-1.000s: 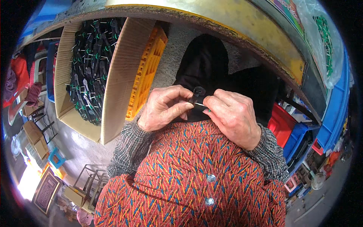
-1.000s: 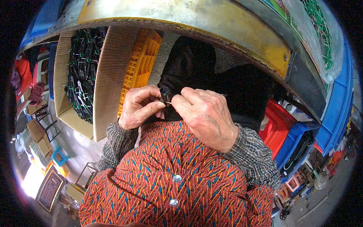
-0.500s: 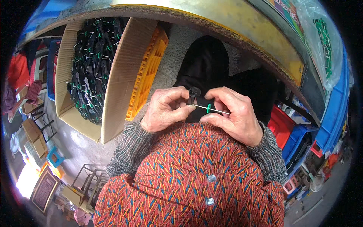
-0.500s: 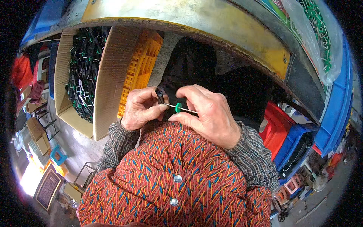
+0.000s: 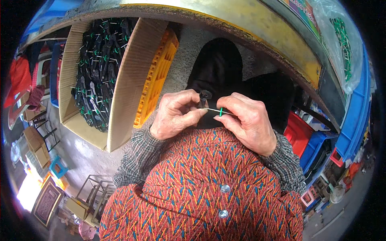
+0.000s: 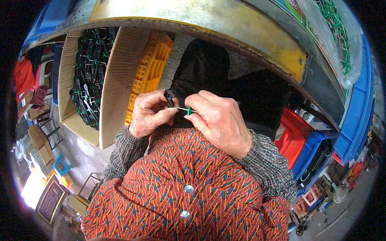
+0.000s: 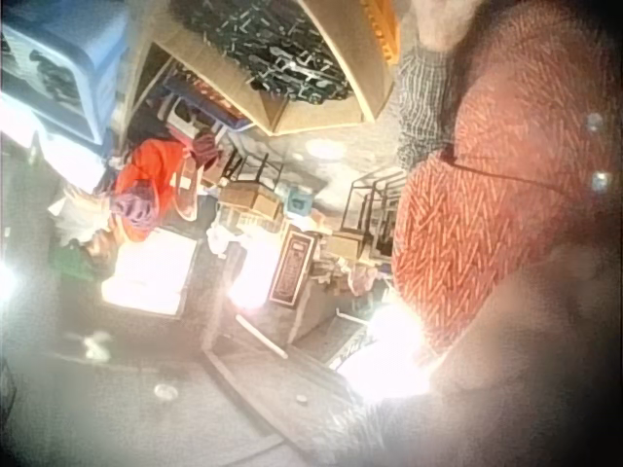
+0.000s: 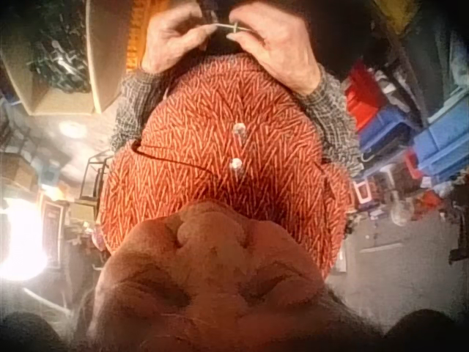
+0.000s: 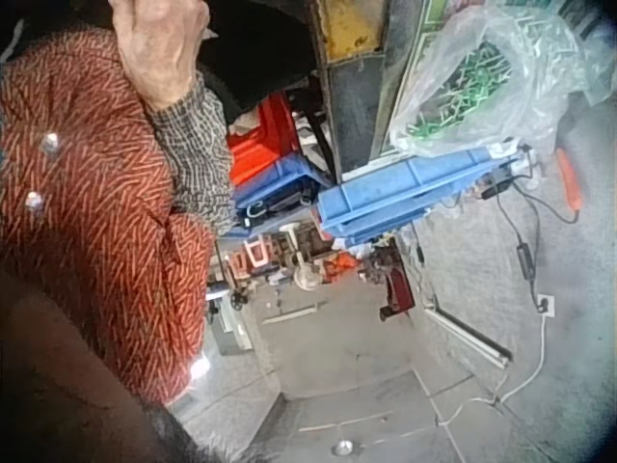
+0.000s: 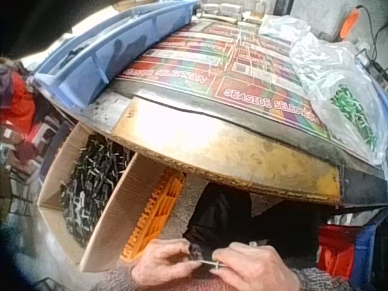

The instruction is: The person places an assembled piece into a cardboard box, retrieves black plastic parts and pins, and inserts the pins into the black plastic pieces by hand.

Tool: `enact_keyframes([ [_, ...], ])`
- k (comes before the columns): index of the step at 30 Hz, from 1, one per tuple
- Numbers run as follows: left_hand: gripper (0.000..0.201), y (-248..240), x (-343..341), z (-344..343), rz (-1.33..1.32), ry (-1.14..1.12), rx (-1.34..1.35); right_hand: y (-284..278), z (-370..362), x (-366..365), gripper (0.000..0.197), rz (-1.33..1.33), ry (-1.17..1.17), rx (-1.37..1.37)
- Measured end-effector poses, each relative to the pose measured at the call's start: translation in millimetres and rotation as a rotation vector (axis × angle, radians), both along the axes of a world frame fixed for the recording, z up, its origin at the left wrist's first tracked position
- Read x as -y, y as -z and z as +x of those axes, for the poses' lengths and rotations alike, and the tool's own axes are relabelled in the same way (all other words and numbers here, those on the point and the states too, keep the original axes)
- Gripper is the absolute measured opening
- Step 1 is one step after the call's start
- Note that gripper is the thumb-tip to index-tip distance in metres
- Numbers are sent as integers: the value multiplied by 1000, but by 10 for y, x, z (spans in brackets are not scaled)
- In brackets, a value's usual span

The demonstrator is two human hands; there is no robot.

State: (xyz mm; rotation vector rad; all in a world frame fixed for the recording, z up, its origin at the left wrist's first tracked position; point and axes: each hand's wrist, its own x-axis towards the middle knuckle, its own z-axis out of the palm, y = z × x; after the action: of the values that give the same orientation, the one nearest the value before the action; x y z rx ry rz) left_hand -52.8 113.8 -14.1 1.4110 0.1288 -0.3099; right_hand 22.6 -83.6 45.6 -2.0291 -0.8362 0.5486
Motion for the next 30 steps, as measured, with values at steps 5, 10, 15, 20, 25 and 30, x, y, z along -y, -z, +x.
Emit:
enact_keyframes([
  [5, 11, 29, 5, -8, 2, -7, 10, -33, -2, -43, 21, -65, -41, 158],
  [10, 12, 42, 11, -21, -48, -24, -39, 2, 3, -46, 23, -29, -26, 129],
  [15, 13, 53, 38, -37, -161, -58, -107, -32, -5, -42, 23, 34, 64, -122],
  [20, 14, 45, 54, -34, -117, -81, -32, 37, -23, -17, 22, 26, 45, -102],
  [25, 14, 53, 53, -30, -59, -89, 2, 22, -6, -81, 20, 43, 53, -36],
  [30, 13, 48, 41, -30, -4, -79, -5, 31, 12, -106, 25, -32, -22, 125],
])
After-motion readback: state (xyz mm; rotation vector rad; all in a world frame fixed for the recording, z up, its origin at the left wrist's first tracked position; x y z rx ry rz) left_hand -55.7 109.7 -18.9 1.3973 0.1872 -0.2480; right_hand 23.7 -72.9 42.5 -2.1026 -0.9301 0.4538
